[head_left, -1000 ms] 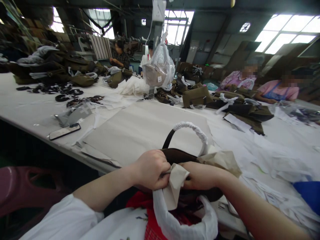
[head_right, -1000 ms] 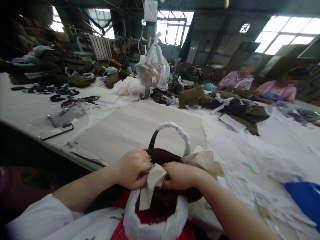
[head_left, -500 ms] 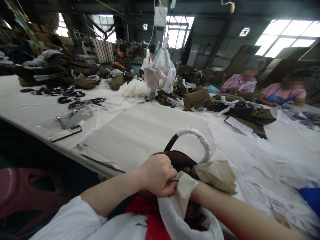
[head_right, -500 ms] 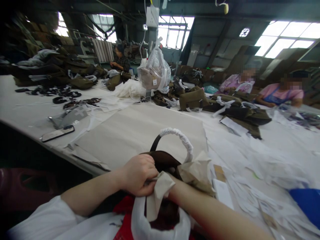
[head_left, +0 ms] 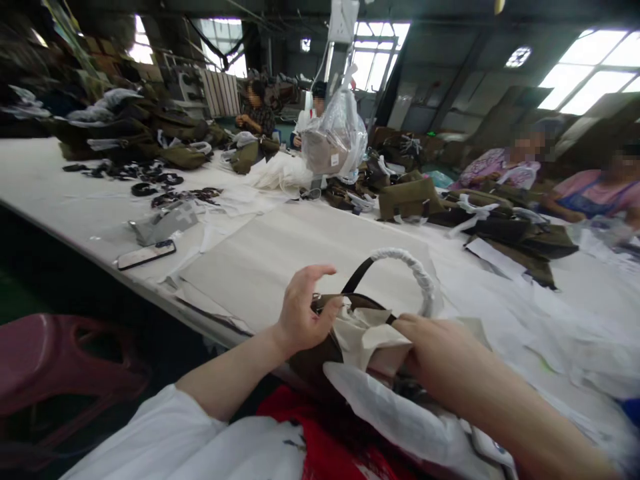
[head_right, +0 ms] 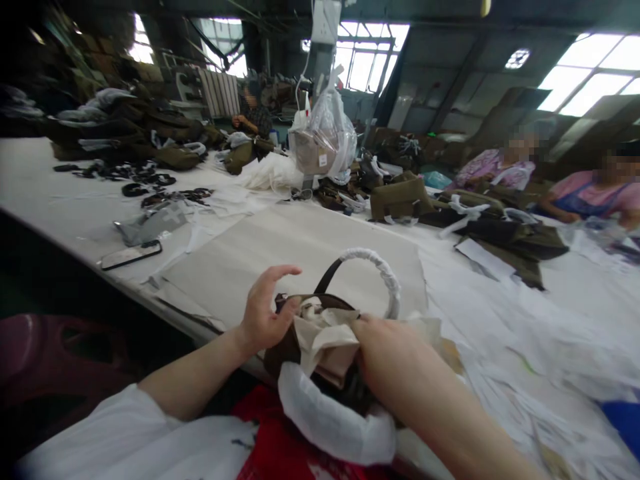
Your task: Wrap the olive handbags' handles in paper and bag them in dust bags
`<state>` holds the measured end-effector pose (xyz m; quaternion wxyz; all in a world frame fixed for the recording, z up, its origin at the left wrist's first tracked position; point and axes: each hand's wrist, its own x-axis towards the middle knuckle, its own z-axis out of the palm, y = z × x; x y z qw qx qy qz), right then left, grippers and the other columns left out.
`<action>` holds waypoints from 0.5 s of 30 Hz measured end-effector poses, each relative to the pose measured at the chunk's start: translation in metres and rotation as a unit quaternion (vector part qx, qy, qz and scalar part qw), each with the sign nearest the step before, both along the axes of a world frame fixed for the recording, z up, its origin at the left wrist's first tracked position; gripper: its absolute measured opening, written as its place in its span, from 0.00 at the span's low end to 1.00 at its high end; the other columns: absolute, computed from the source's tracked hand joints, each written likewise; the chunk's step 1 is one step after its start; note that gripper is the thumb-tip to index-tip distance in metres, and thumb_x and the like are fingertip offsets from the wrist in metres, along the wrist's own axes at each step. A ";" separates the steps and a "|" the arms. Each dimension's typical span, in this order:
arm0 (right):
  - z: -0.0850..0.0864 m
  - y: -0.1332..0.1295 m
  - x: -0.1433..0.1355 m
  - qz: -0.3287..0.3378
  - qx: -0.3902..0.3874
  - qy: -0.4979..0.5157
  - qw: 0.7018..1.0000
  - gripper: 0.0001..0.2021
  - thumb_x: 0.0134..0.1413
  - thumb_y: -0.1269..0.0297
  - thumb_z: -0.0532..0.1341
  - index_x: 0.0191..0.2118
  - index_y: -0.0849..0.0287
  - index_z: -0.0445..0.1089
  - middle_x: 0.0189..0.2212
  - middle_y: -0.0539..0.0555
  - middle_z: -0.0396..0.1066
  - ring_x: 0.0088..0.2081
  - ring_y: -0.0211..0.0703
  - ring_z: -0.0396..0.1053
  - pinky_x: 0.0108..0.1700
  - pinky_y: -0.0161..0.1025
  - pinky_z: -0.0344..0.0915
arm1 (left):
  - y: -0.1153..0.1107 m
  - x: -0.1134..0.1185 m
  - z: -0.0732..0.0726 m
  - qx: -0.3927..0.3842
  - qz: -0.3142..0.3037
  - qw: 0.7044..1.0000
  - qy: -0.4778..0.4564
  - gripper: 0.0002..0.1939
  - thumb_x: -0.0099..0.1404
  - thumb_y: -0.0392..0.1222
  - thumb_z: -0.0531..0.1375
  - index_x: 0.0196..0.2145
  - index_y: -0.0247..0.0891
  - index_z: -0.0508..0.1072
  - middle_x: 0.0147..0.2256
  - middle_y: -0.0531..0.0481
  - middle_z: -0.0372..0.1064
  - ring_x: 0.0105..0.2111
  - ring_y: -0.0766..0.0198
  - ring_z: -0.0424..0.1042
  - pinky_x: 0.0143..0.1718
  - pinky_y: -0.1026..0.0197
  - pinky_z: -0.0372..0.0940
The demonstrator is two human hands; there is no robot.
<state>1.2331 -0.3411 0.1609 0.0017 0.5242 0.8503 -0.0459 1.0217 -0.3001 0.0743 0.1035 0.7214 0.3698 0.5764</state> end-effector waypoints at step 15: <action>-0.064 0.010 -0.017 0.171 -0.079 0.073 0.979 0.22 0.54 0.73 0.60 0.56 0.58 0.67 0.59 0.61 0.64 0.57 0.53 0.66 0.58 0.51 0.66 | -0.041 -0.024 -0.095 -0.104 -0.147 0.981 -0.066 0.44 0.60 0.67 0.56 0.63 0.35 0.55 0.57 0.34 0.63 0.55 0.44 0.66 0.57 0.43 0.61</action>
